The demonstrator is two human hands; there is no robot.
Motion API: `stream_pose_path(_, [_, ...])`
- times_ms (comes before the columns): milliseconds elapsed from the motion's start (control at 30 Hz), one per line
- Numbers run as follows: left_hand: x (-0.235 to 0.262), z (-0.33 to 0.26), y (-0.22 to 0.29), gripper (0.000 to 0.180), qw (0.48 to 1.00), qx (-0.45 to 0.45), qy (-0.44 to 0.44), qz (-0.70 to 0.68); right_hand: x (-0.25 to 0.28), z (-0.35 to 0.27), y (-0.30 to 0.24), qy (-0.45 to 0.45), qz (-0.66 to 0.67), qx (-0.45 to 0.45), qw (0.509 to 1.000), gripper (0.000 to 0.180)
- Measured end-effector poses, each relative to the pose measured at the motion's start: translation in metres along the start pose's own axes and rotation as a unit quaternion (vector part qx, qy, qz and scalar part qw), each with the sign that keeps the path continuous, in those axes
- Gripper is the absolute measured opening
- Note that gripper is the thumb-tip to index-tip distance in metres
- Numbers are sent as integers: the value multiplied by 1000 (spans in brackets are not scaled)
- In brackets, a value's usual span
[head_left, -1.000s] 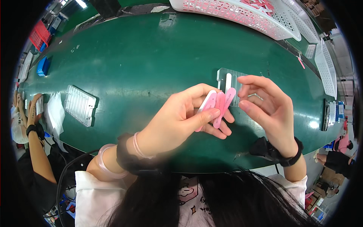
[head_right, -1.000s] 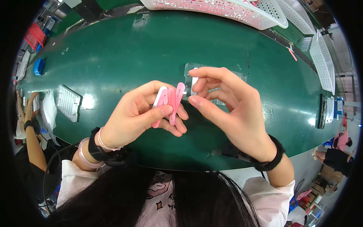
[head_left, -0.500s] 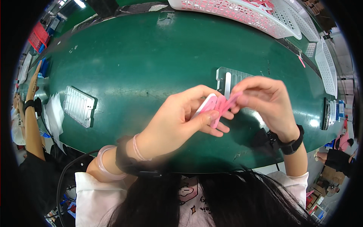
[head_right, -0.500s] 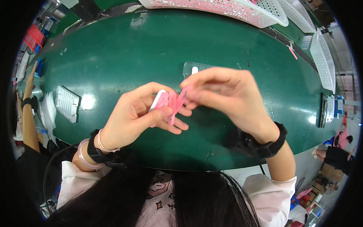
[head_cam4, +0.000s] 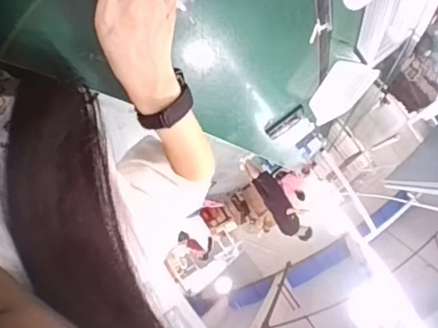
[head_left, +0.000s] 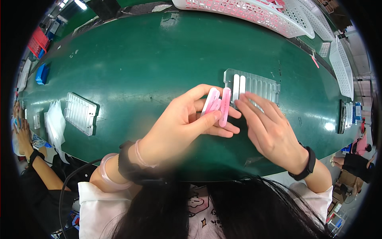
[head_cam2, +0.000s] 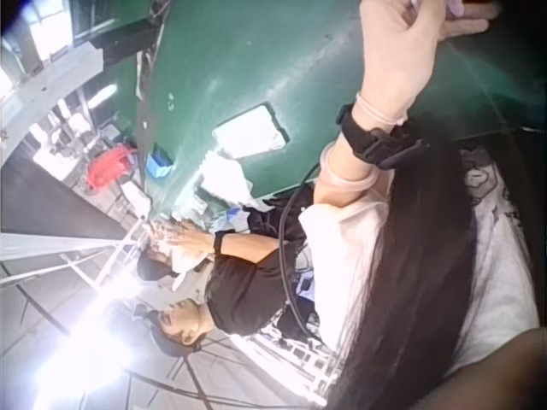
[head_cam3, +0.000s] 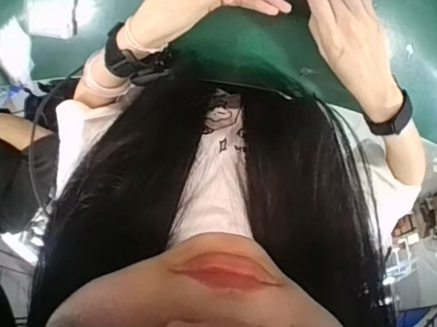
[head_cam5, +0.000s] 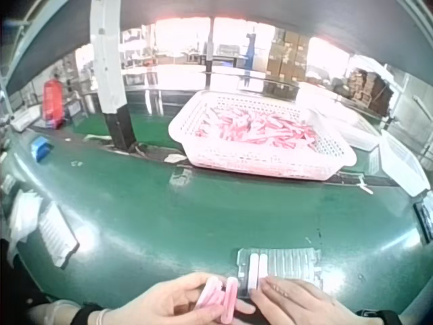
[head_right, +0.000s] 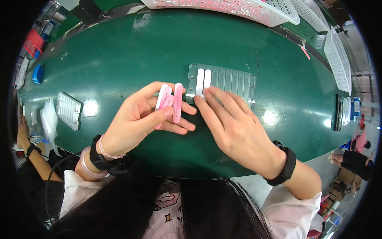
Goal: The person assembles white and pink plastic components by hand, then places the assembled units into a clear plastic tray.
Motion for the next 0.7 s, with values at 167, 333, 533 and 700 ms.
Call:
stream_pose_path(167, [-5,-1,1,29,998,11,-55,6,7,-1,11,-14,356,-179,917,36])
stream_pose_path(333, [-9,-2,2,27,996,30,-79,-3,-8,13,20,-67,696,-277,658,22])
stream_pose_path(533, [-5,0,1,24,997,67,-35,-15,10,21,50,-12,684,-276,675,7])
stream_pose_path(700, [-2,-1,1,23,997,82,-10,-9,23,30,52,51,216,-177,959,9])
Point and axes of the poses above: each hand's wrist, its own z-axis towards the middle knuckle, its own x-axis out of the back of the hand, y = z × x, the point moved 3 cm from there along z, towards the middle knuckle, and after that the axes turned 4 degrees about -x, right-handed, at the moved point
